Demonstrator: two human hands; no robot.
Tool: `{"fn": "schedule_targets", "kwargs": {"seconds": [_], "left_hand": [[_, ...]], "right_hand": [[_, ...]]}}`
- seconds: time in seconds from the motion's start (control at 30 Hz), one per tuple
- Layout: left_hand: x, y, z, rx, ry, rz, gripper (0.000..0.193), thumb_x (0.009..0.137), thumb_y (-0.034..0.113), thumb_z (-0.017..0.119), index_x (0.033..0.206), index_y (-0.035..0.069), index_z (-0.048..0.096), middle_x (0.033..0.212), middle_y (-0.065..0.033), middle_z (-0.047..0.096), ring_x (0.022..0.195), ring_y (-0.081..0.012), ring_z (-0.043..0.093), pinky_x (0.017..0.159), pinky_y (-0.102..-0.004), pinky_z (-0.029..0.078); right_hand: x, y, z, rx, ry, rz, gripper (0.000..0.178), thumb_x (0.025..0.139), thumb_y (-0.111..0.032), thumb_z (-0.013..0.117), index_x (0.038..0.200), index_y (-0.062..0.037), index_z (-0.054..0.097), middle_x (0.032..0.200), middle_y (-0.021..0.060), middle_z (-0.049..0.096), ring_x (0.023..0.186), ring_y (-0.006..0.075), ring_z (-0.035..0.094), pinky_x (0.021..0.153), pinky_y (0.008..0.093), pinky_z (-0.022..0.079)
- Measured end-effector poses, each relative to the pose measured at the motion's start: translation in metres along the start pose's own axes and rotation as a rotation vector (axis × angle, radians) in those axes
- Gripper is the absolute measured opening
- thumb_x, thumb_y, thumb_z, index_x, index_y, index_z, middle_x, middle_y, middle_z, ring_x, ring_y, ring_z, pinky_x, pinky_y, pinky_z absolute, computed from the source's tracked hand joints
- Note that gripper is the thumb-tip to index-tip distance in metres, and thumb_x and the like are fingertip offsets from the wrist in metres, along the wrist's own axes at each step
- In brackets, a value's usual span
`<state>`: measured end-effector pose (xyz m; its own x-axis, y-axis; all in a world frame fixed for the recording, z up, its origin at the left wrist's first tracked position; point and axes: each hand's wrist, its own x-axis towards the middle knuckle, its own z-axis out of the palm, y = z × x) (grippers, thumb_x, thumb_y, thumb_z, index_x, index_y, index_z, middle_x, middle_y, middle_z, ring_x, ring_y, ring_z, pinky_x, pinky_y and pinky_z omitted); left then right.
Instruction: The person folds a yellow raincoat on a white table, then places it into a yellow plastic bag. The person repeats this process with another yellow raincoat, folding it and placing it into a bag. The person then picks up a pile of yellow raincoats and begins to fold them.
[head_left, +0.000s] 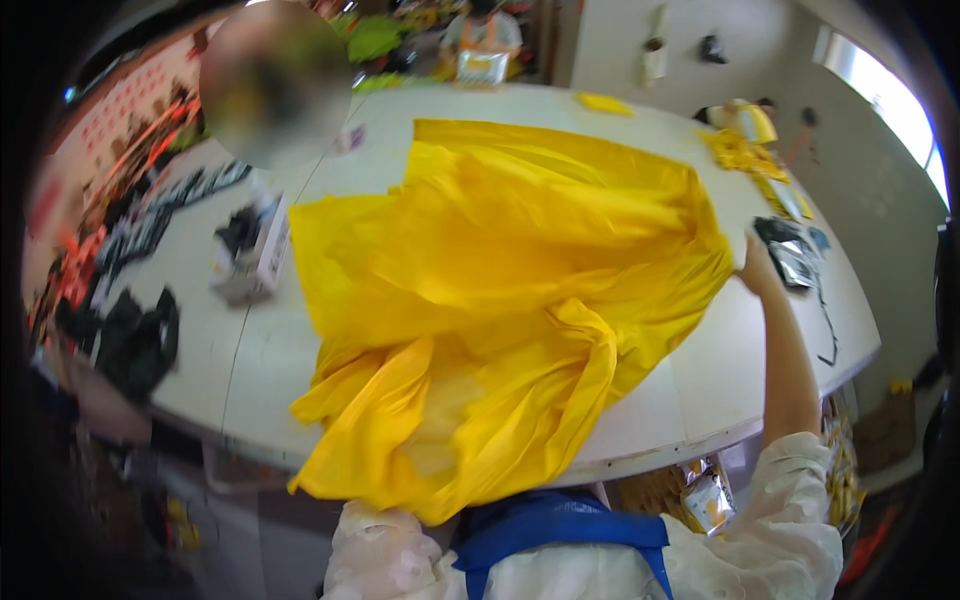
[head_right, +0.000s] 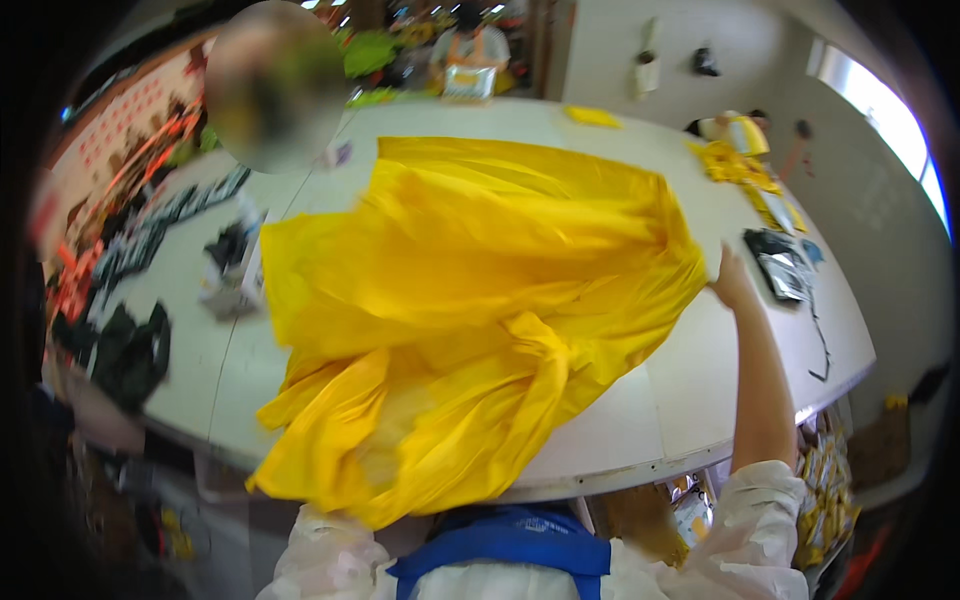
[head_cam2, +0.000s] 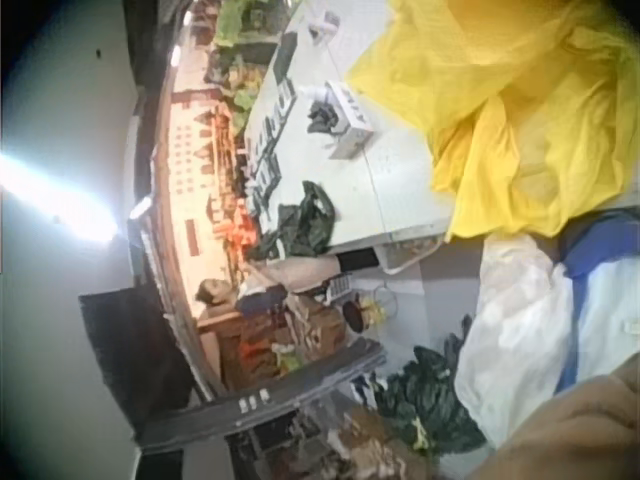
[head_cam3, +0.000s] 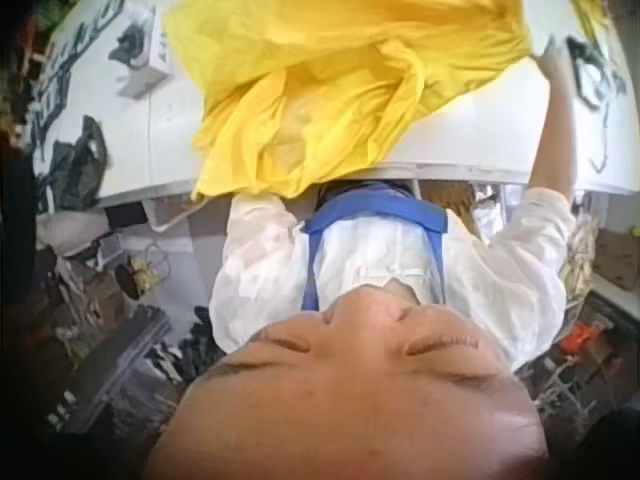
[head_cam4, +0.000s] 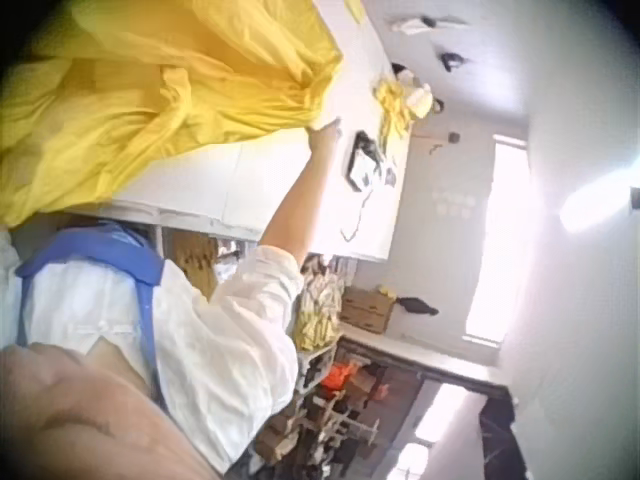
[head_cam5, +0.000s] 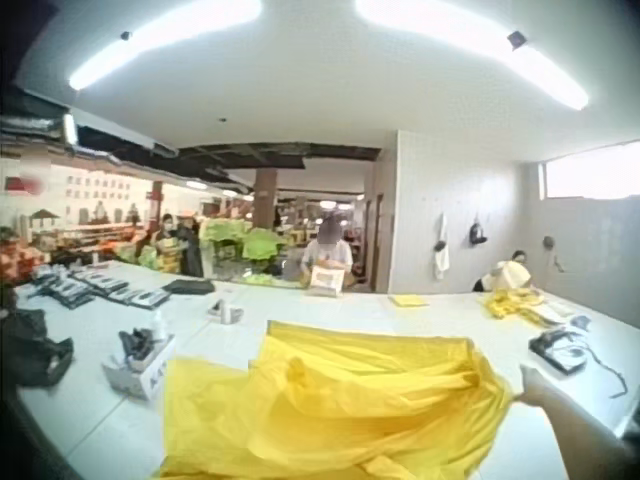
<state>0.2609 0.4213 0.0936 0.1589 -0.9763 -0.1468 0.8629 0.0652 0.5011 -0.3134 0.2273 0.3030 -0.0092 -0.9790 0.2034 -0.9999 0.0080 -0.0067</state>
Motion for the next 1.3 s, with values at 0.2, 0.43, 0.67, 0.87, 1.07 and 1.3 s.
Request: {"fn": "schedule_targets", "kwargs": {"seconds": [0.2, 0.43, 0.67, 0.87, 1.07, 1.3], "left_hand": [[-0.205, -0.096, -0.161, -0.028, 0.275, 0.042, 0.059, 0.097, 0.049, 0.04, 0.142, 0.01, 0.036, 0.145, -0.0097, 0.04, 0.135, -0.0258, 0.034, 0.107, -0.0563, 0.029], [-0.279, -0.106, -0.066, 1.195, 0.99, 0.214, 0.066, 0.085, 0.043, 0.066, 0.134, 0.006, 0.042, 0.141, -0.0154, 0.035, 0.12, -0.0288, 0.044, 0.092, -0.0391, 0.043], [-0.211, -0.092, -0.034, 1.682, 0.508, -0.07, 0.046, 0.078, 0.016, 0.071, 0.116, 0.002, 0.05, 0.1, -0.0194, 0.061, 0.089, -0.0353, 0.058, 0.077, -0.0353, 0.047], [-0.317, -0.109, -0.023, 0.051, 0.652, 0.387, 0.038, 0.088, 0.006, 0.053, 0.125, 0.008, 0.048, 0.13, -0.0075, 0.051, 0.118, -0.0304, 0.052, 0.103, -0.0459, 0.041], [-0.375, -0.173, -0.071, -0.363, 0.678, 0.265, 0.048, 0.091, 0.005, 0.046, 0.138, 0.012, 0.039, 0.143, -0.0096, 0.041, 0.131, -0.0297, 0.039, 0.111, -0.0511, 0.028], [-0.381, -0.17, -0.069, -0.103, 1.13, -0.067, 0.048, 0.089, 0.01, 0.058, 0.133, 0.012, 0.038, 0.128, -0.0089, 0.05, 0.118, -0.0248, 0.05, 0.101, -0.0446, 0.04]], "right_hand": [[-0.136, -0.126, 0.195, 0.54, -0.257, -0.373, 0.06, 0.081, -0.014, 0.069, 0.133, -0.0025, 0.043, 0.128, 0.0236, 0.051, 0.12, 0.0388, 0.048, 0.102, 0.0435, 0.039], [-0.3, -0.258, 0.16, 0.754, -0.322, -0.913, 0.044, 0.073, -0.012, 0.073, 0.114, -0.006, 0.059, 0.116, 0.0145, 0.058, 0.11, 0.0346, 0.052, 0.098, 0.0445, 0.039], [-0.305, -0.32, 0.197, 0.694, -0.616, -0.997, 0.056, 0.081, -0.015, 0.064, 0.133, -0.0043, 0.045, 0.125, 0.0178, 0.056, 0.117, 0.0361, 0.051, 0.102, 0.0477, 0.037], [-0.225, -0.343, 0.212, 0.899, -0.246, -0.783, 0.069, 0.082, -0.017, 0.067, 0.141, -0.0017, 0.034, 0.14, 0.0248, 0.041, 0.127, 0.0403, 0.042, 0.105, 0.0435, 0.036], [-0.3, -0.325, 0.181, 0.849, -0.574, -0.858, 0.052, 0.079, -0.015, 0.068, 0.126, -0.001, 0.05, 0.124, 0.0232, 0.054, 0.114, 0.0382, 0.052, 0.098, 0.0434, 0.04], [-0.341, -0.34, 0.201, 0.602, -0.853, -0.795, 0.043, 0.081, -0.022, 0.065, 0.118, -0.0031, 0.057, 0.101, 0.0166, 0.067, 0.094, 0.0342, 0.063, 0.087, 0.0425, 0.047]]}}
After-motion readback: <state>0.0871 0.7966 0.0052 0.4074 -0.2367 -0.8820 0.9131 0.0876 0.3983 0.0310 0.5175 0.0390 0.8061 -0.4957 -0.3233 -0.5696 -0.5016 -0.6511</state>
